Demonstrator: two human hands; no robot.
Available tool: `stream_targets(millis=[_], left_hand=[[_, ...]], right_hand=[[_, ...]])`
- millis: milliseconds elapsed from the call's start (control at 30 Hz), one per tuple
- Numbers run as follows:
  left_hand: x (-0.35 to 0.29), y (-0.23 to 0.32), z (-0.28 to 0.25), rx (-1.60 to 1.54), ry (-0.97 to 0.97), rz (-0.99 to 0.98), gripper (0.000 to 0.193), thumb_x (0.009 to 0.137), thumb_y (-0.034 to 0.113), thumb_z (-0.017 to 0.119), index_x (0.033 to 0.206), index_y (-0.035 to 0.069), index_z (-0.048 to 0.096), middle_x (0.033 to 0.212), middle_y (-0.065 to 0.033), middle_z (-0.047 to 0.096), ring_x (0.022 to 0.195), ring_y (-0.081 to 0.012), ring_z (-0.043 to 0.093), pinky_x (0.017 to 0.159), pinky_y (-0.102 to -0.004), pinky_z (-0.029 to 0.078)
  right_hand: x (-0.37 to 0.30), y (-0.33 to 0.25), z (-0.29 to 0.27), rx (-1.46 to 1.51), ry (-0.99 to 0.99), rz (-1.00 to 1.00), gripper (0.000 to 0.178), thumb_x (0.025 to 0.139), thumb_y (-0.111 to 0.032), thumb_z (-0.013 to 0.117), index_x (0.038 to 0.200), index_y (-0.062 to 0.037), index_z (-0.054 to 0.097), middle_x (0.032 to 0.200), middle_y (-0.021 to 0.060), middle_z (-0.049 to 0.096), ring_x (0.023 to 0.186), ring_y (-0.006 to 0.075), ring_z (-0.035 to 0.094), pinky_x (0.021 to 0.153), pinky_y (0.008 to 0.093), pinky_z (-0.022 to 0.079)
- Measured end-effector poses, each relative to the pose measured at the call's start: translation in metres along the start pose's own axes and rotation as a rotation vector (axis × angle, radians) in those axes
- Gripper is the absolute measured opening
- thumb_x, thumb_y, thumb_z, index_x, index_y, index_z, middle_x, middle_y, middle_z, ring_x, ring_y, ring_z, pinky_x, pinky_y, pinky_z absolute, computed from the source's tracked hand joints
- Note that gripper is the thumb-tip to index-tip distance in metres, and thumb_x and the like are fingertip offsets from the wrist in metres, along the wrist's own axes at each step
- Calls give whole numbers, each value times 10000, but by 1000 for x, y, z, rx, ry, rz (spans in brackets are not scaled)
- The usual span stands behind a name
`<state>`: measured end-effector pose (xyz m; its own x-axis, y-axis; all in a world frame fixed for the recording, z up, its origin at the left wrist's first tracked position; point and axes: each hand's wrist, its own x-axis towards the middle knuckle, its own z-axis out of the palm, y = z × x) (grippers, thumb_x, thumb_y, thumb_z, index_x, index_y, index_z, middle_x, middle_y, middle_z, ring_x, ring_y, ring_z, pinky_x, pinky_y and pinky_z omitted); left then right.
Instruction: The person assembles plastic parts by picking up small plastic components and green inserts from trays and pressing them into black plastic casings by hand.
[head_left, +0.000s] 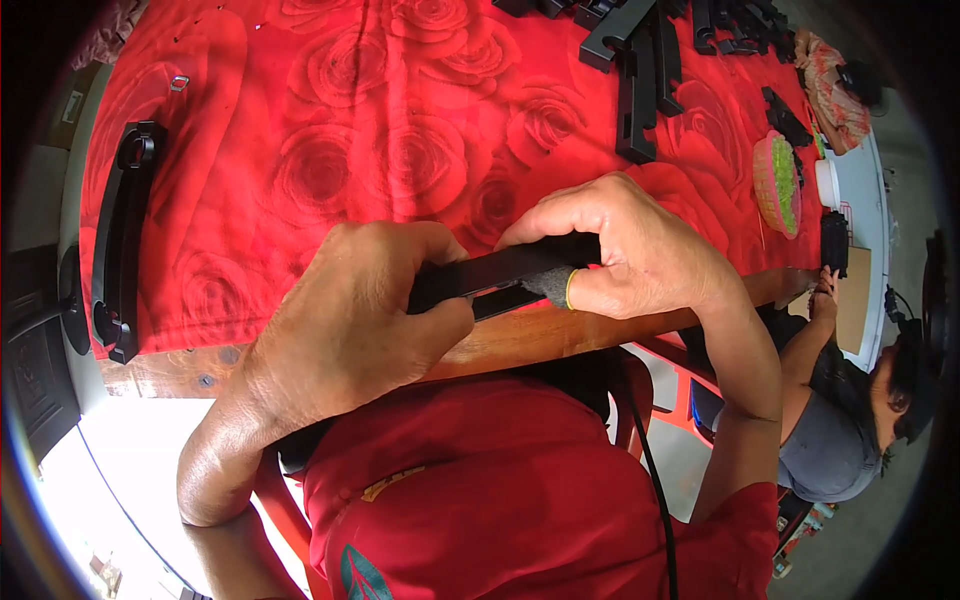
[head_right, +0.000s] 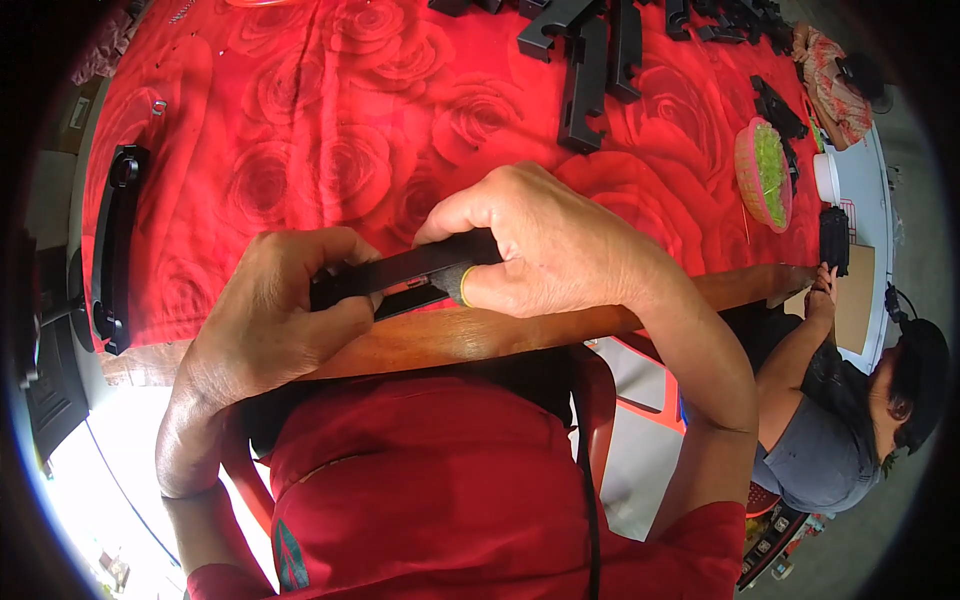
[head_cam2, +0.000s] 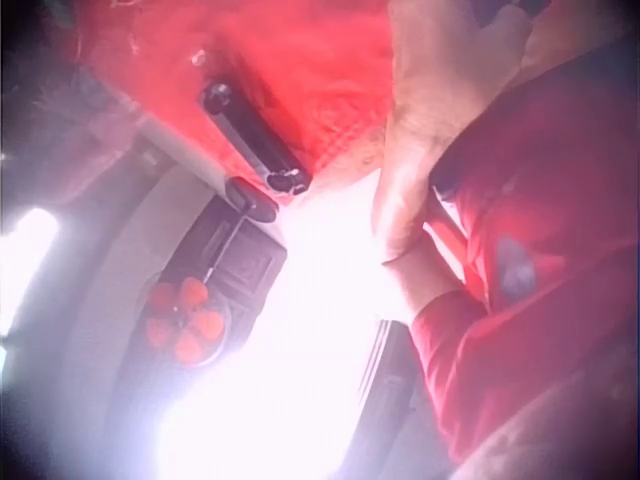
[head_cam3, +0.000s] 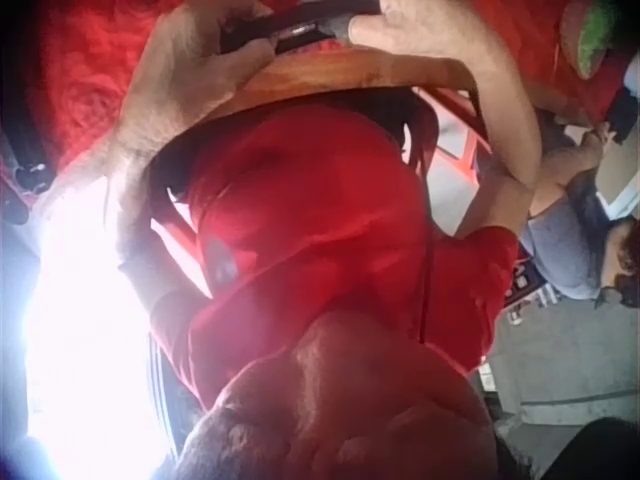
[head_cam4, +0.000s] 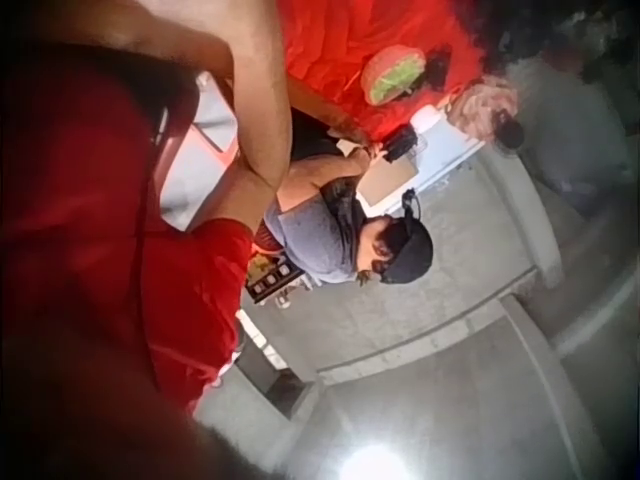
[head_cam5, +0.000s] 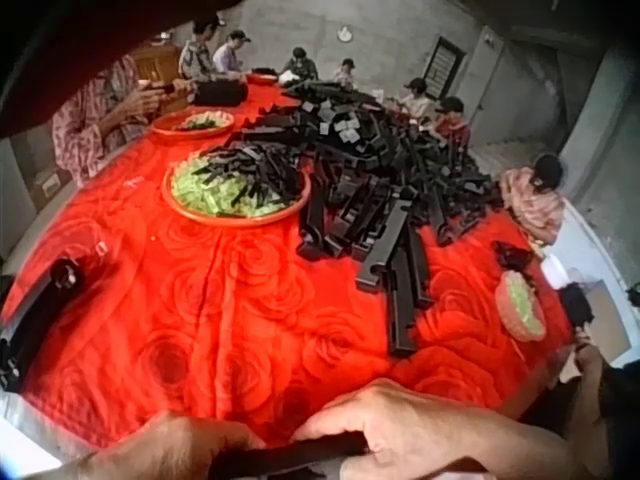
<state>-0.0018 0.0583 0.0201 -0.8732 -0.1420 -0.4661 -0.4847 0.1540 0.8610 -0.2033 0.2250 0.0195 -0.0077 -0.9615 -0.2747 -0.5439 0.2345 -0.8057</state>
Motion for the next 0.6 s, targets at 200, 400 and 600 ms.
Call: stream_targets(millis=[200, 400, 600], left_hand=[[0, 0, -1, 4, 5, 0, 214, 831, 50, 657, 1011, -41, 729, 717, -6, 605, 668, -53, 543, 577, -269, 427], [1, -1, -1, -24, -5, -4, 220, 829, 51, 664, 1017, -43, 728, 722, -3, 607, 669, -52, 543, 578, -269, 430], [0, 0, 1, -32, -4, 9, 221, 824, 48, 665, 1014, -47, 727, 716, -1, 601, 652, -51, 542, 560, -267, 425]], right_hand=[[-2, -1, -2, 70, -16, 78, 294, 809, -47, 663, 1072, 17, 778, 779, 118, 720, 681, 134, 623, 630, 327, 497], [-2, -2, 2, 11, 18, 32, 283, 802, -50, 683, 1060, 16, 777, 807, 139, 744, 694, 173, 665, 647, 348, 514], [-3, -1, 3, -20, 35, 16, 293, 766, -54, 695, 1037, 19, 778, 807, 154, 748, 693, 222, 698, 652, 369, 533]])
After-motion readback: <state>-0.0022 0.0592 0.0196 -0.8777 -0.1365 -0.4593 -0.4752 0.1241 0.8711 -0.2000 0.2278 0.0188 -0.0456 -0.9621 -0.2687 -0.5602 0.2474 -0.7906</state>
